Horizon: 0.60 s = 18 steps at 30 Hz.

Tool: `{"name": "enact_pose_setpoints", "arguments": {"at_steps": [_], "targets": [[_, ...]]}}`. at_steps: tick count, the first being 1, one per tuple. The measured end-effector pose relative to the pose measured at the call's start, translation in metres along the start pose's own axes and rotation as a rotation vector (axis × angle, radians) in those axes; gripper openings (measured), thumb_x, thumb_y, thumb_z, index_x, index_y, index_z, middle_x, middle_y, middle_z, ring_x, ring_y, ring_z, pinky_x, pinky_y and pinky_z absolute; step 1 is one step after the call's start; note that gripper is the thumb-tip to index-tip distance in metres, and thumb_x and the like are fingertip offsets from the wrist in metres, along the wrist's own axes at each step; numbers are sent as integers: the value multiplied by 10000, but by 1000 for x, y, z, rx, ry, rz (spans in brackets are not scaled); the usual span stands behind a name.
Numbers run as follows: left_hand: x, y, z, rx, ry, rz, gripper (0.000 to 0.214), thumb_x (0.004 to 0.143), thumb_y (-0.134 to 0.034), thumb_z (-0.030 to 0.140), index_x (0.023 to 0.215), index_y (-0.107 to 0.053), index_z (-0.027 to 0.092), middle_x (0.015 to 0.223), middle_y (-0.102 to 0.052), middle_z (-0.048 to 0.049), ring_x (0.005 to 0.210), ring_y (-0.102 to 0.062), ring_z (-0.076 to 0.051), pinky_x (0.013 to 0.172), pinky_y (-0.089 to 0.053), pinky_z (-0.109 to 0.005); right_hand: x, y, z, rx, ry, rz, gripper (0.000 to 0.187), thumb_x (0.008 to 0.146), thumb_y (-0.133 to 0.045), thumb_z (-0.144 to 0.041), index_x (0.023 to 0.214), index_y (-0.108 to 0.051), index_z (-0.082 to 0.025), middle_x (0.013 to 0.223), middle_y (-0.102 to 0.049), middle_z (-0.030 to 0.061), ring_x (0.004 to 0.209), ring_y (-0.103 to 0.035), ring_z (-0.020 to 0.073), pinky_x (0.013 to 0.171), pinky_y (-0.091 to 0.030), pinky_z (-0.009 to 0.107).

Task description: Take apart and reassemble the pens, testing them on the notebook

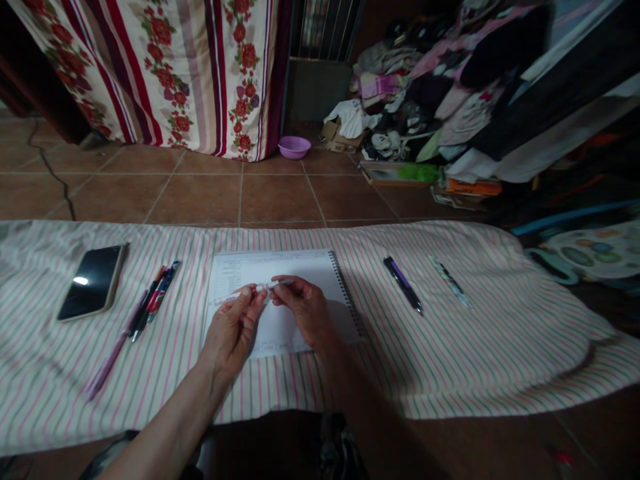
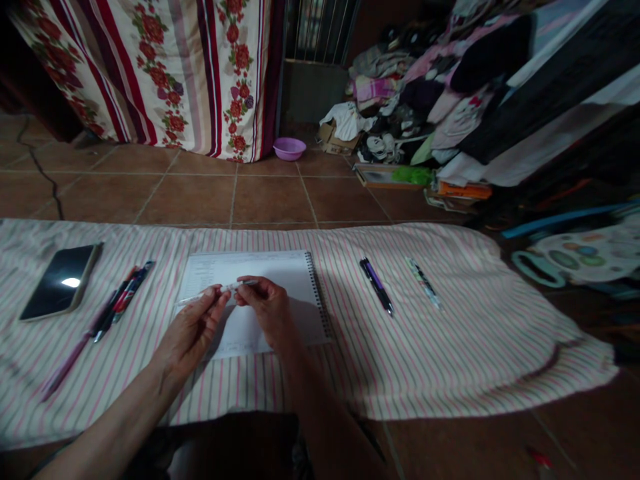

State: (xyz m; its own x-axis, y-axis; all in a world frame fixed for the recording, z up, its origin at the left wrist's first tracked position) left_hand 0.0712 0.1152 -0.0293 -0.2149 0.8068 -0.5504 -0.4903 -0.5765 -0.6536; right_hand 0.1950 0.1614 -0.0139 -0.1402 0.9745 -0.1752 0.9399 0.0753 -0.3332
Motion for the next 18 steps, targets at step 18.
{"name": "enact_pose_setpoints", "arguments": {"at_steps": [18], "targets": [[-2, 3, -2, -79, 70, 53, 222, 843, -409, -32, 741, -595, 36, 710, -650, -78, 650, -659, -103, 609, -567, -152, -6, -1, -12, -14, 52, -2, 377, 712, -663, -383, 1028, -617, -183, 780, -707, 30, 674, -677, 149, 572, -550, 252]]}}
Point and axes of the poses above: each hand's wrist, its own x-axis towards the middle knuckle, its own y-axis out of the back of the hand, z = x × y, the point moved 10 cm from there along x, towards the middle knuckle
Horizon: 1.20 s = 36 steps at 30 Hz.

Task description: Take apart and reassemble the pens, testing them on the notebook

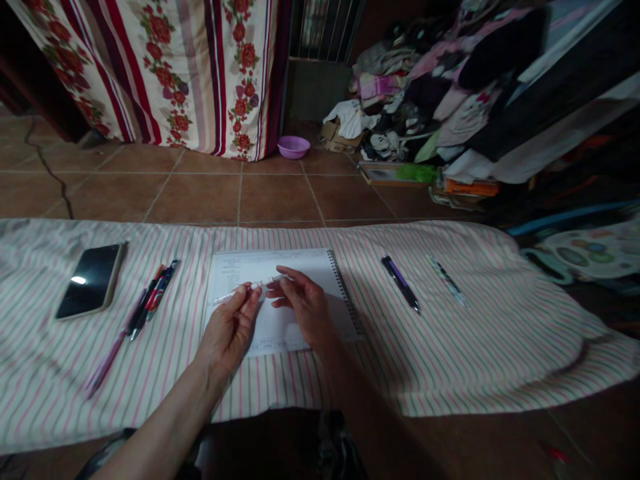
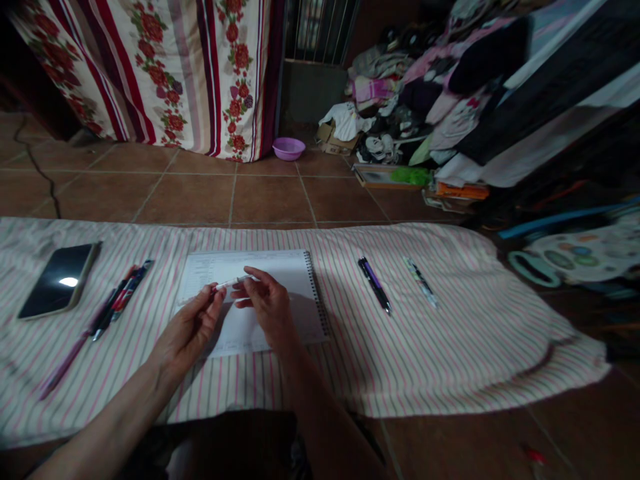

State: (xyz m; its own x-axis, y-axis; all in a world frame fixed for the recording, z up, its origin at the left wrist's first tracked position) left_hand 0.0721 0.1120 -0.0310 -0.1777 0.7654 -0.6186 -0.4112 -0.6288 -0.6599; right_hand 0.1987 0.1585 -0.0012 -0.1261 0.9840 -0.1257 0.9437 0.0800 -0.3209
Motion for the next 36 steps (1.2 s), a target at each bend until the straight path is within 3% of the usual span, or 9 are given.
{"name": "enact_pose_setpoints", "arguments": {"at_steps": [11, 22, 30, 36], "targets": [[-1, 0, 1, 17, -14, -5, 235, 826, -422, -41, 708, -607, 45, 700, -650, -74, 637, -655, -102, 620, -570, -157, 1, 10, 1, -44, 2, 77, 291, 683, -680, -373, 895, -662, -176, 743, -705, 25, 635, -673, 150, 508, -530, 232], [0, -2, 3, 52, -45, -33, 245, 815, -431, -51, 685, -608, 57, 689, -650, -61, 630, -656, -98, 645, -570, -167, 1, 9, -1, -135, 15, 46, 254, 699, -658, -404, 782, -644, -165, 728, -688, 32, 619, -652, 134, 526, -523, 230], [-1, -1, 0, 113, -46, -55, 204, 800, -476, -38, 692, -616, 63, 683, -658, -63, 624, -659, -105, 658, -571, -179, -1, 10, -13, -428, 90, 82, 275, 778, -527, -418, 646, -579, -183, 623, -644, 13, 519, -598, 111, 508, -483, 213], [-4, -3, 2, 168, -87, -69, 213, 804, -468, -38, 687, -621, 53, 666, -655, -69, 599, -655, -107, 648, -569, -179, -3, 7, -25, -734, 223, 84, 386, 846, -427, -413, 525, -460, -201, 487, -537, -21, 457, -520, 88, 520, -410, 195]]}}
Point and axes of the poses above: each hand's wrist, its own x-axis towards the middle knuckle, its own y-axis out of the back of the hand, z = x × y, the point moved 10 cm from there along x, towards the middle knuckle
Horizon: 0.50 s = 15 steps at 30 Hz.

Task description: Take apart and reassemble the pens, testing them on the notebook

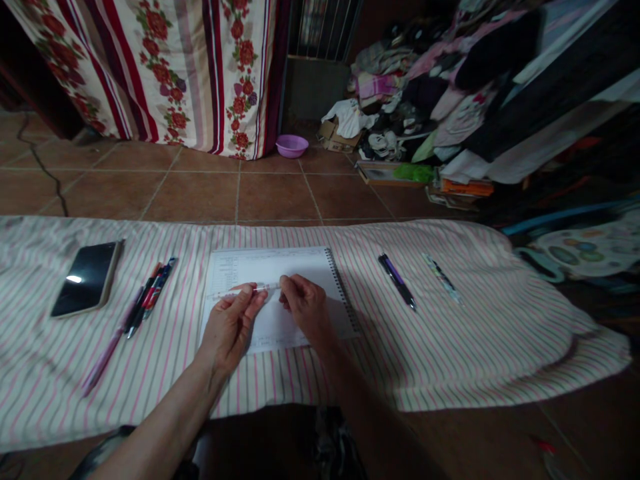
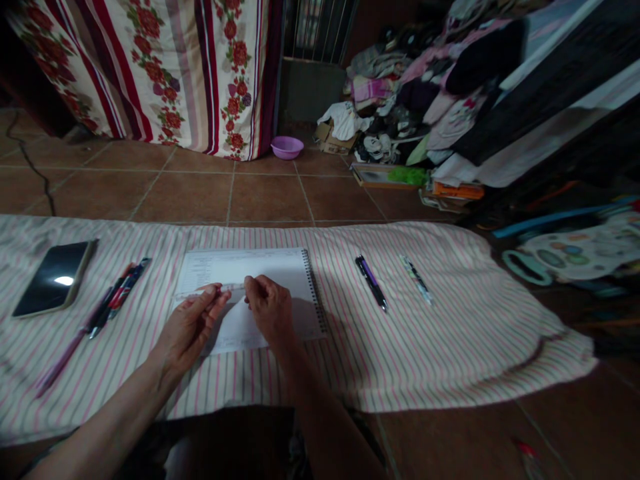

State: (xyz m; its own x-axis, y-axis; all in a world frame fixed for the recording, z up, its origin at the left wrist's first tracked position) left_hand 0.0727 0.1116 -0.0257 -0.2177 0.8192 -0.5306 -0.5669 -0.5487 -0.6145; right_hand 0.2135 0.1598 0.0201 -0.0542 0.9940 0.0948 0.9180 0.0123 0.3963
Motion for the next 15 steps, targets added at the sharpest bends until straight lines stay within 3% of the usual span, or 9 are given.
{"name": "enact_pose_setpoints", "arguments": {"at_steps": [4, 15], "targets": [[-1, 0, 0, 7, -10, 5, 217, 799, -472, -42, 674, -623, 52, 661, -655, -68, 590, -651, -107, 669, -574, -203, 0, 2, 0, -67, -1, 6, 466, 855, -398, -455, 465, -423, -202, 413, -469, -27, 425, -481, 88, 508, -375, 202], [2, 2, 0, 9, 7, 14, 200, 786, -487, -45, 667, -614, 54, 635, -652, -60, 567, -645, -99, 636, -571, -183, -2, -7, 22, 71, -183, -56, 564, 781, -432, -623, 419, -451, -190, 359, -437, -35, 334, -402, 65, 434, -347, 205]]}}
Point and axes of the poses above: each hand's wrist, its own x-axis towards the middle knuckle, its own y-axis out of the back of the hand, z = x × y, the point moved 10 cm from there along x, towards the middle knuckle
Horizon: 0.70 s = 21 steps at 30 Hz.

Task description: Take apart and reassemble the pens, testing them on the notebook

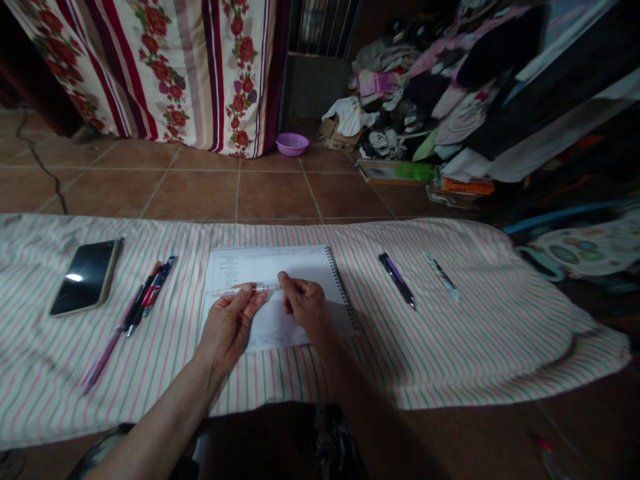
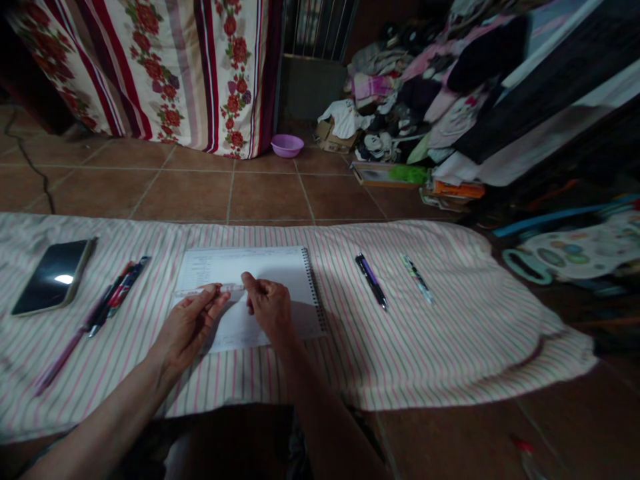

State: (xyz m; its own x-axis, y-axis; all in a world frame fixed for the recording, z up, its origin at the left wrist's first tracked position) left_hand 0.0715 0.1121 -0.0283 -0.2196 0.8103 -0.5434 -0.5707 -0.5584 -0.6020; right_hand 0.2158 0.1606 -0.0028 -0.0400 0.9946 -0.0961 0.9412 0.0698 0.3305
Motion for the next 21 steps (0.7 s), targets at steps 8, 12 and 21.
{"name": "enact_pose_setpoints", "arguments": {"at_steps": [8, 12, 21], "targets": [[1, -1, -4, -3, 17, -44, 152, 788, -513, -8, 701, -614, 65, 631, -662, -71, 585, -662, -121, 615, -571, -190, -4, -4, 9, 176, -128, -22, 568, 724, -491, -650, 400, -434, -187, 313, -394, -43, 281, -316, 50, 336, -267, 198], [-1, -5, -8, -20, 53, -71, 156, 794, -498, -15, 723, -606, 72, 654, -669, -75, 595, -668, -129, 586, -564, -178, -4, -5, 12, 188, -142, -20, 577, 723, -480, -666, 402, -433, -188, 314, -404, -37, 282, -322, 55, 334, -257, 201], [1, -3, -10, -32, 12, -57, 184, 794, -488, -34, 684, -595, 67, 647, -645, -49, 640, -669, -124, 713, -573, -235, 0, 1, -4, -80, 82, 55, 483, 814, -386, -597, 573, -506, -196, 503, -550, -9, 478, -518, 103, 513, -384, 221]]}}
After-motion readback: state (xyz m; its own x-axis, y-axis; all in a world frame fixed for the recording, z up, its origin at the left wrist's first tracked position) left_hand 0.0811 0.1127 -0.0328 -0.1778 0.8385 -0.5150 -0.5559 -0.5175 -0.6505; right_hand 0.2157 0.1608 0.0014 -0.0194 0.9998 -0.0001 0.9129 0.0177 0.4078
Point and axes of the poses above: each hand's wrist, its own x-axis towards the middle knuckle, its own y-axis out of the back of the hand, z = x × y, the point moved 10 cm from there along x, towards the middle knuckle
